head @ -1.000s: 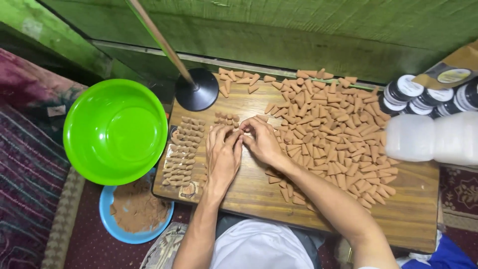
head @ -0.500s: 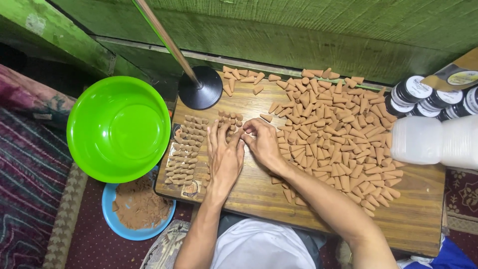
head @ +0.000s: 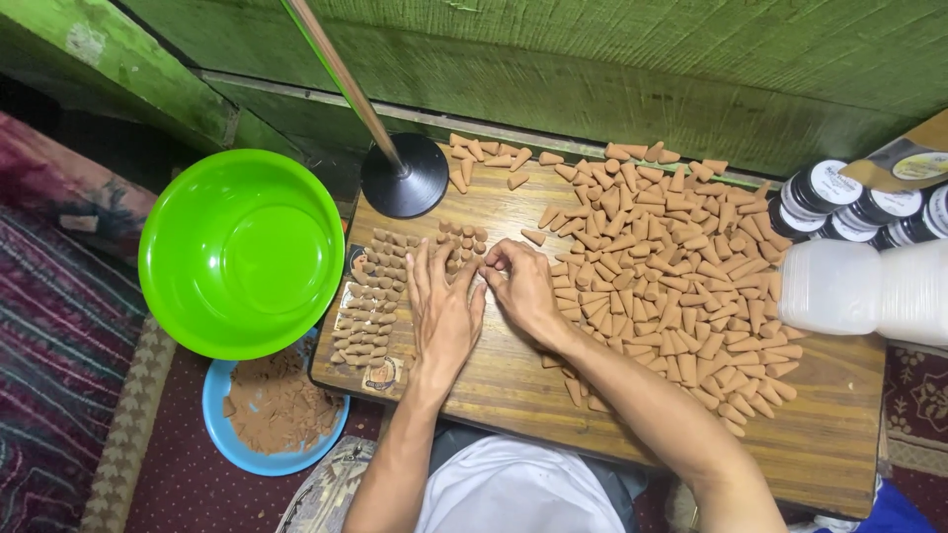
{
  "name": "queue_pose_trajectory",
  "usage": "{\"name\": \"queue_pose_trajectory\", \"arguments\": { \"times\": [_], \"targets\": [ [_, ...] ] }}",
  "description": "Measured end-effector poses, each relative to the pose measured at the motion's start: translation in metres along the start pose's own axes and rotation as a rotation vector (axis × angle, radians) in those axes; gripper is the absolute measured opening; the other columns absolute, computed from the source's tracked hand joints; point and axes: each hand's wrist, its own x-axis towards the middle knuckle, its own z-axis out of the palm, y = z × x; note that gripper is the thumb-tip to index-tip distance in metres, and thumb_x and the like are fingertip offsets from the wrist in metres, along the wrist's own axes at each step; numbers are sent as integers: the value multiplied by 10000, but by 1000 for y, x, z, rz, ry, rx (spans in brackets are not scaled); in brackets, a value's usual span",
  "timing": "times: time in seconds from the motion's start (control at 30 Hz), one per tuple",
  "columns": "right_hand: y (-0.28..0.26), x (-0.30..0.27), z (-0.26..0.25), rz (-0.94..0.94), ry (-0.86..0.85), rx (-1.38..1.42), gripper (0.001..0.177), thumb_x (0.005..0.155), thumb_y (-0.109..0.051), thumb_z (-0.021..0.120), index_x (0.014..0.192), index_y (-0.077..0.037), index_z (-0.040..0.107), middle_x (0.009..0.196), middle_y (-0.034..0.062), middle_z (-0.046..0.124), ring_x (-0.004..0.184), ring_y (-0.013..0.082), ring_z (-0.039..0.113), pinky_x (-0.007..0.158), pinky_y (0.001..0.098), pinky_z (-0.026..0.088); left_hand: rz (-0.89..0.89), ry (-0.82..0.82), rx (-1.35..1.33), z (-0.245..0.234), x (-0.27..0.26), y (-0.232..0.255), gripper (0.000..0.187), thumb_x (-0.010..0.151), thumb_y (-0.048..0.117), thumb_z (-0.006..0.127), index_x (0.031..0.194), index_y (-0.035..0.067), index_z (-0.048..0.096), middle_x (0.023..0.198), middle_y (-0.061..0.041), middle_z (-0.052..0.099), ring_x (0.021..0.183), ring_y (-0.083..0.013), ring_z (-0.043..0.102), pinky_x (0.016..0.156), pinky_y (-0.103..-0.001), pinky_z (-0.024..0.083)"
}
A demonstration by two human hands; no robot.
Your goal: A person is sorting through a large pile of incense cones on a wooden table and placing them into a plastic tray with individual slots.
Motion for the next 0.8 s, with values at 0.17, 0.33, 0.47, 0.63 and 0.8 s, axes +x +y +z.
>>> {"name": "queue_pose_trajectory", "arguments": {
  "times": [0.17,0.33,0.47,0.63,0.8],
  "targets": [
    [8,1,2,-1,10,-6,156,780,-47,818,836,-98,682,721,107,670,767,321,691,735,422,544,-3,1,9,0,-1,0,306,856,256,729,1147,161,727,1384,-112,519,1478,-381,304,1247,-564,149],
    [-6,3,-5,-13,30,20,172,779,-37,813,856,-93,670,757,120,670,777,326,687,742,427,533,-8,-3,2,-3,0,1,300,863,270,725,1140,155,729,1381,-116,522,1477,-384,304,1249,-562,142],
    [-1,3,-2,-12,25,27,165,786,-30,805,860,-98,675,789,106,687,795,299,701,753,414,537,-12,-7,-16,-5,0,3,300,866,273,724,1141,153,731,1379,-119,523,1479,-388,300,1249,-567,138],
    [-2,3,-4,-19,29,35,160,791,-27,800,862,-88,671,815,111,697,805,298,704,759,418,540,-3,-7,-9,-6,-1,3,310,857,283,734,1135,145,730,1381,-126,523,1481,-392,299,1249,-570,134],
    [-4,5,-20,21,40,60,178,765,-22,811,863,-84,676,859,98,705,821,263,708,724,357,562,34,55,-77,-13,3,13,316,869,259,732,1149,113,717,1354,-142,527,1454,-407,343,1236,-568,192]
  ]
}}
